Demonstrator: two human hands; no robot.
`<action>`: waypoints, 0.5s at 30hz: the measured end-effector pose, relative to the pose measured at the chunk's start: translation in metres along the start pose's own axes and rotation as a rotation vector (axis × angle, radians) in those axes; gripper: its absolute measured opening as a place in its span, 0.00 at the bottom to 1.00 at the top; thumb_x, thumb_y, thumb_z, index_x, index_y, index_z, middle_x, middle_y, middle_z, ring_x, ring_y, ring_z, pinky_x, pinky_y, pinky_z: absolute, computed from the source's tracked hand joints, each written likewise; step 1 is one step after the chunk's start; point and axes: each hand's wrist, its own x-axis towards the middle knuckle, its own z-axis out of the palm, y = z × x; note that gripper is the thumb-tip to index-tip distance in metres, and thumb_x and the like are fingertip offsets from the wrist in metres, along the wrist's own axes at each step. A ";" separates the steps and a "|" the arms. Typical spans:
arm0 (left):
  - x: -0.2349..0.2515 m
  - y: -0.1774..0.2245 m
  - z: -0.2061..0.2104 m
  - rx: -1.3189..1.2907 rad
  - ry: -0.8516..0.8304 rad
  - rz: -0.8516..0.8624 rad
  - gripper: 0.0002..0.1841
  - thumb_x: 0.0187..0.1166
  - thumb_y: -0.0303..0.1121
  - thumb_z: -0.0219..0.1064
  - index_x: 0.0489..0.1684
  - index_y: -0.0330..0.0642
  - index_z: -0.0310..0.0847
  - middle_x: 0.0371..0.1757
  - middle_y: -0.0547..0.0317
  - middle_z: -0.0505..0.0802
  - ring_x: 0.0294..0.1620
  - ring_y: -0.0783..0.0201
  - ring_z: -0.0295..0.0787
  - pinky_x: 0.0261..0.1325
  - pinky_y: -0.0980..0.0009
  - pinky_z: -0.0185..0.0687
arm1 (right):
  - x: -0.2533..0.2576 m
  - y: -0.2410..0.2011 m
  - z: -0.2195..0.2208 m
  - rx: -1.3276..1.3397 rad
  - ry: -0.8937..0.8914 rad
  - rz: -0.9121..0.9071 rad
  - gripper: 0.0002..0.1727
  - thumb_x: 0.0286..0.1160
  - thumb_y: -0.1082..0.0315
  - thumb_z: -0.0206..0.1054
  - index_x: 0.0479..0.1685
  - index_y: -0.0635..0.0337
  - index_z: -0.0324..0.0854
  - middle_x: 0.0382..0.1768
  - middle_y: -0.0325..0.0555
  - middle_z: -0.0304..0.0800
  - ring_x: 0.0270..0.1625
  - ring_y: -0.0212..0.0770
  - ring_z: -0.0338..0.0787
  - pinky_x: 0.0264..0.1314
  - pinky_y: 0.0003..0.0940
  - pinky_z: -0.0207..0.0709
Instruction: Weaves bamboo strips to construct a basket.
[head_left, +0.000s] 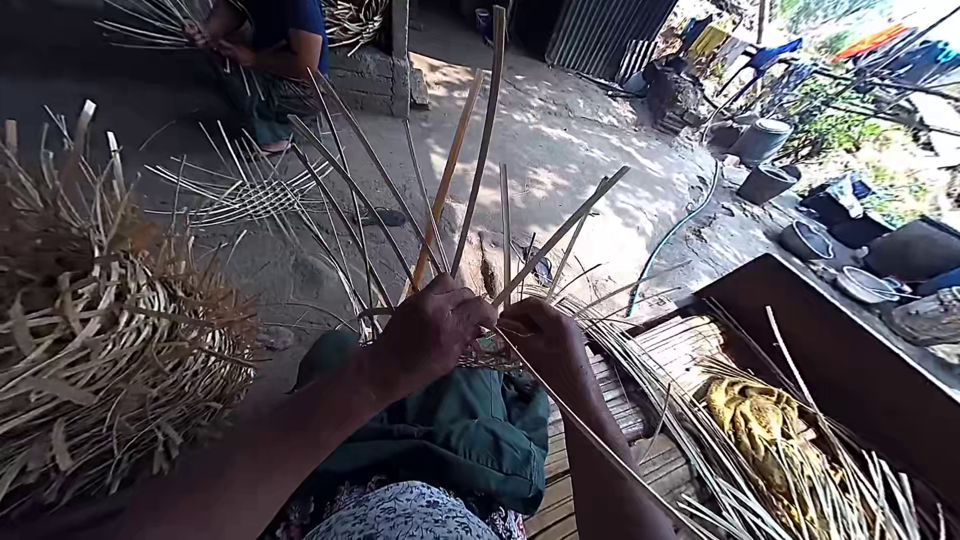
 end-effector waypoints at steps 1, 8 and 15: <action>0.000 -0.002 -0.001 -0.030 -0.002 -0.019 0.05 0.78 0.32 0.68 0.39 0.48 0.91 0.39 0.63 0.95 0.44 0.61 0.88 0.47 0.67 0.84 | 0.000 0.003 0.001 0.133 -0.010 0.007 0.09 0.79 0.63 0.70 0.44 0.61 0.88 0.30 0.37 0.91 0.30 0.26 0.89 0.37 0.25 0.85; 0.000 -0.019 -0.003 -0.032 0.009 -0.132 0.06 0.77 0.32 0.67 0.44 0.45 0.90 0.38 0.63 0.93 0.42 0.61 0.85 0.48 0.64 0.81 | -0.010 0.048 0.022 0.684 0.123 -0.361 0.04 0.75 0.73 0.72 0.44 0.59 0.90 0.41 0.37 0.96 0.43 0.32 0.95 0.52 0.34 0.92; -0.002 -0.014 0.000 0.299 -0.112 0.022 0.26 0.74 0.55 0.71 0.62 0.47 0.90 0.45 0.47 0.92 0.48 0.44 0.87 0.46 0.51 0.85 | -0.020 0.028 0.024 -0.115 0.329 -0.586 0.14 0.83 0.65 0.68 0.54 0.68 0.89 0.45 0.49 0.97 0.48 0.35 0.96 0.54 0.28 0.90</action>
